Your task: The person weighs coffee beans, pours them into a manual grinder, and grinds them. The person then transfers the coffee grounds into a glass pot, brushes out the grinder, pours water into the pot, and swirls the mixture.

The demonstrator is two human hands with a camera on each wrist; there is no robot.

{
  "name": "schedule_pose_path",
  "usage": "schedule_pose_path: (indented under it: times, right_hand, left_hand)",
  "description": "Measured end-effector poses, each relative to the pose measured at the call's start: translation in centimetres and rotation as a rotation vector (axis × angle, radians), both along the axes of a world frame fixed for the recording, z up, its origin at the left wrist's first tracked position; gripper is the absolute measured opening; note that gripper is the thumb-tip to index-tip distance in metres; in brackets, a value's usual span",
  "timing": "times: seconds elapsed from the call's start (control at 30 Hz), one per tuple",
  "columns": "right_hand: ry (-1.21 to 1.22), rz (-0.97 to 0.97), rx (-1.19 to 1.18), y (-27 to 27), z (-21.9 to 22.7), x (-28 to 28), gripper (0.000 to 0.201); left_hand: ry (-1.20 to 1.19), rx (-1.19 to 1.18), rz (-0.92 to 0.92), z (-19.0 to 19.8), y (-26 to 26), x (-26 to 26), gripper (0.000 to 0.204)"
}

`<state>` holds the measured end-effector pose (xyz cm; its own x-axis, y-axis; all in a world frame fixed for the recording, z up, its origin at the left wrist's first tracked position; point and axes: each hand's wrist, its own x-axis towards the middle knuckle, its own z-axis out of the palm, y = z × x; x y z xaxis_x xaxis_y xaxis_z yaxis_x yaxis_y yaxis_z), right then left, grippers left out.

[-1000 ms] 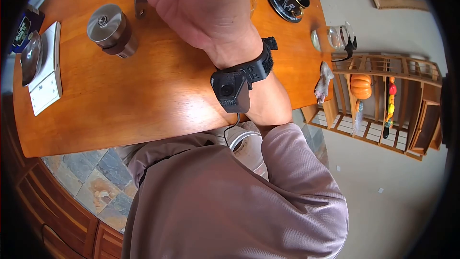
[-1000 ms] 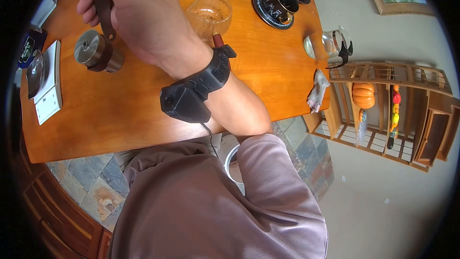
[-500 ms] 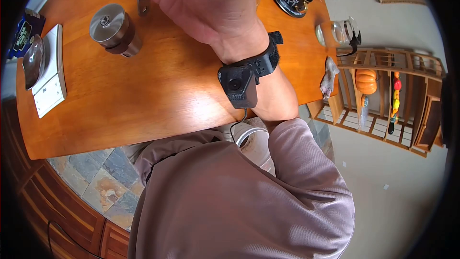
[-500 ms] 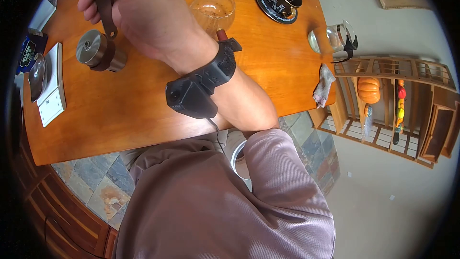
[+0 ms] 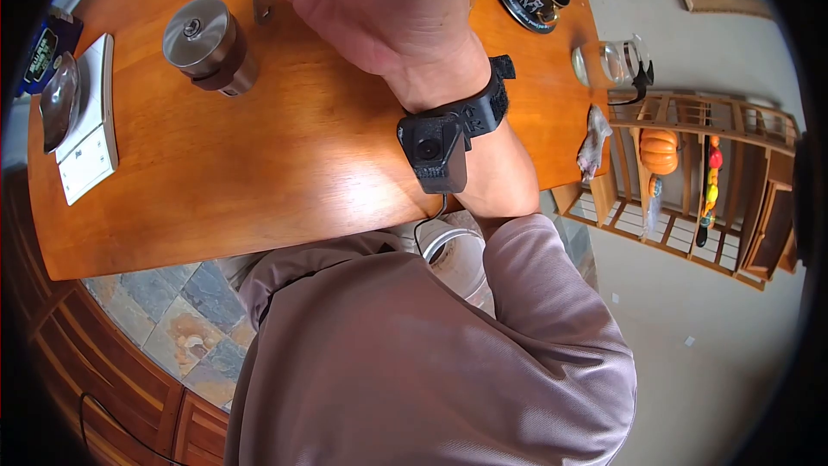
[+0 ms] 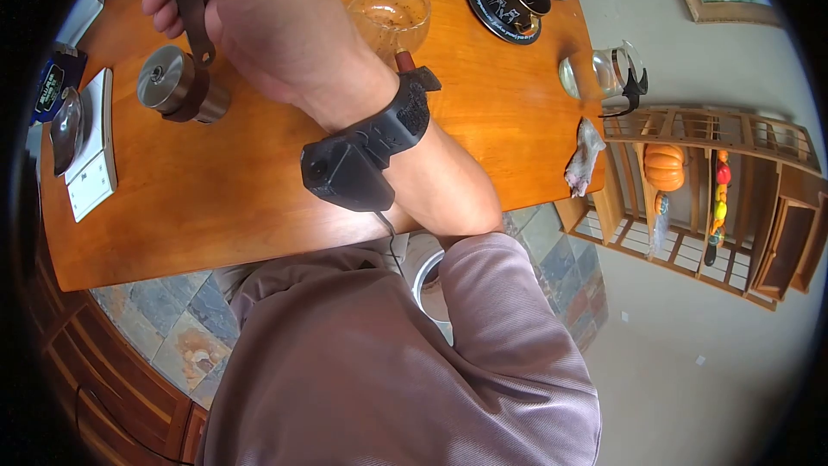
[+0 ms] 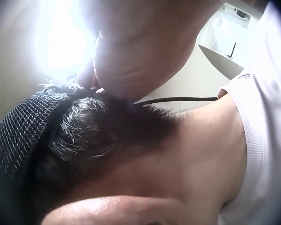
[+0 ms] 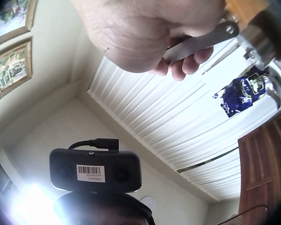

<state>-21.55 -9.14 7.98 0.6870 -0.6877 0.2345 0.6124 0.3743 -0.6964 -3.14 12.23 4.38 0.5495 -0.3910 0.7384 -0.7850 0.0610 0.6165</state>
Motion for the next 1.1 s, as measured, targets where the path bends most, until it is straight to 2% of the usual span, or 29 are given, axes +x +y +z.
schedule_pose_path:
  times: [0.07,0.13,0.27,0.33,0.47,0.53,0.63,0.87,0.97,1.1]
  right_hand:
    - [-0.064,0.043,0.004,0.2,0.2,0.1,0.013]
    - [0.111,-0.048,0.021,0.6,1.3,0.2,0.014]
    - [0.145,-0.056,-0.01,0.4,0.6,0.3,0.015]
    - [-0.071,-0.004,-0.183,-0.2,-0.8,0.3,0.016]
    - [0.015,0.068,-0.172,-1.3,-1.1,0.9,0.018]
    - [0.092,-0.019,-0.064,0.3,0.4,0.7,0.021]
    - [0.066,-0.029,-0.187,0.7,0.3,0.1,0.023]
    - [0.078,0.03,-0.176,-0.9,-1.6,1.5,0.022]
    - [0.009,0.053,-0.126,-0.8,-1.8,1.8,0.021]
    - [0.077,0.129,-0.075,-0.2,0.1,0.2,0.02]
  left_hand:
    - [-0.01,0.005,0.025,0.0,0.5,0.0,0.023]
    - [-0.021,0.005,0.039,0.0,0.6,0.0,0.023]
    - [0.026,-0.018,0.056,-1.1,0.4,-1.3,0.023]
    - [0.049,-0.027,0.068,-1.5,0.3,-2.0,0.023]
    - [0.089,-0.016,0.087,-2.4,0.8,-3.6,0.024]
    - [0.088,-0.014,0.091,-2.3,0.7,-4.0,0.024]
    - [0.065,-0.021,0.101,-2.4,0.8,-3.7,0.024]
    - [0.03,-0.031,0.143,-2.5,1.3,-3.7,0.024]
    - [0.023,-0.028,0.169,-2.7,1.6,-3.9,0.024]
    - [0.045,-0.037,0.192,-3.4,1.5,-4.8,0.024]
